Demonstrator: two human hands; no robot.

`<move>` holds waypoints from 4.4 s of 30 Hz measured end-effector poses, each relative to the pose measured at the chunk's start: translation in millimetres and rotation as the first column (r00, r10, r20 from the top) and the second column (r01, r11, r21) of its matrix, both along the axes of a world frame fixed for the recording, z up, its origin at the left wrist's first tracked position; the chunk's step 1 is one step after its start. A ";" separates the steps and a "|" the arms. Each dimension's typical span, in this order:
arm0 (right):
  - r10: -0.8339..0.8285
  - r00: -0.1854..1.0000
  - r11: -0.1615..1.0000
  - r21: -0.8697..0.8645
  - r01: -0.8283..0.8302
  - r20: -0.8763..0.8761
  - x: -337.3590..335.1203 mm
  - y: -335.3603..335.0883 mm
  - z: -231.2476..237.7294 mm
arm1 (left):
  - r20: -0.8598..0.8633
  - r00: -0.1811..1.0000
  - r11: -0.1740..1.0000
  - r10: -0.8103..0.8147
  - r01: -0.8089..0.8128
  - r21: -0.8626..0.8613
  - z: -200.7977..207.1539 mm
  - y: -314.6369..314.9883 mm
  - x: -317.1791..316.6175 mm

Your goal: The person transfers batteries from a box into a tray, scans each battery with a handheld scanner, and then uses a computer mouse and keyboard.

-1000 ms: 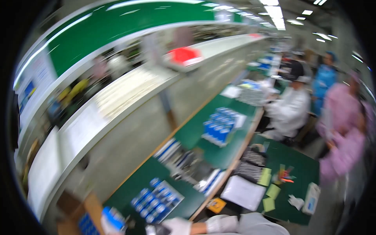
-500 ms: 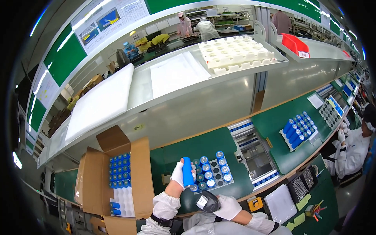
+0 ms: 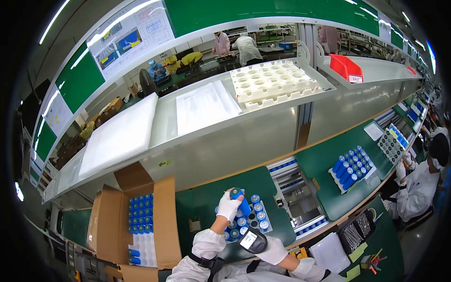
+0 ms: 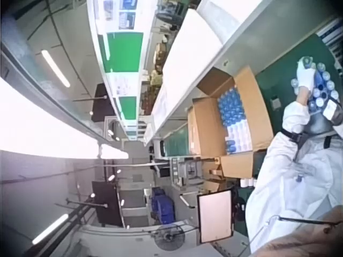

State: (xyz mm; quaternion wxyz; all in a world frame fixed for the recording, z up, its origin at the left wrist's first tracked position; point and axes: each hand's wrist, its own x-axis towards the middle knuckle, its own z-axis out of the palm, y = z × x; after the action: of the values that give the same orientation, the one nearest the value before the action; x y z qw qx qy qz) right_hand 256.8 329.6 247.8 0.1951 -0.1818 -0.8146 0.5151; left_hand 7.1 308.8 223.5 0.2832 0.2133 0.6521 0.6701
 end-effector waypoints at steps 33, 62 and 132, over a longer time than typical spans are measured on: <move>-0.012 0.999 0.993 -0.121 0.017 0.038 -12.0 15.7 -62.7 | -0.577 0.620 0.574 -0.532 -0.237 -0.784 -17.8 -4.7 -4.1; 0.096 0.984 0.994 -0.068 -0.087 0.148 -68.9 -44.0 -36.4 | -0.537 0.697 -0.149 0.476 -0.538 -0.830 -11.9 -530.9 -143.3; -0.091 0.985 0.996 0.010 0.090 0.148 30.0 17.5 -39.2 | -0.667 0.646 0.539 -0.373 -0.434 -0.722 -25.9 7.2 57.9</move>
State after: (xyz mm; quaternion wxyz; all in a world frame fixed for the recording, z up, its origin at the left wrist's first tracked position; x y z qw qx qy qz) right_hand 286.9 347.1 208.6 0.1576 -0.2559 -0.8187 0.4893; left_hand 65.0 316.1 197.7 0.0328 0.2971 0.9468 0.1191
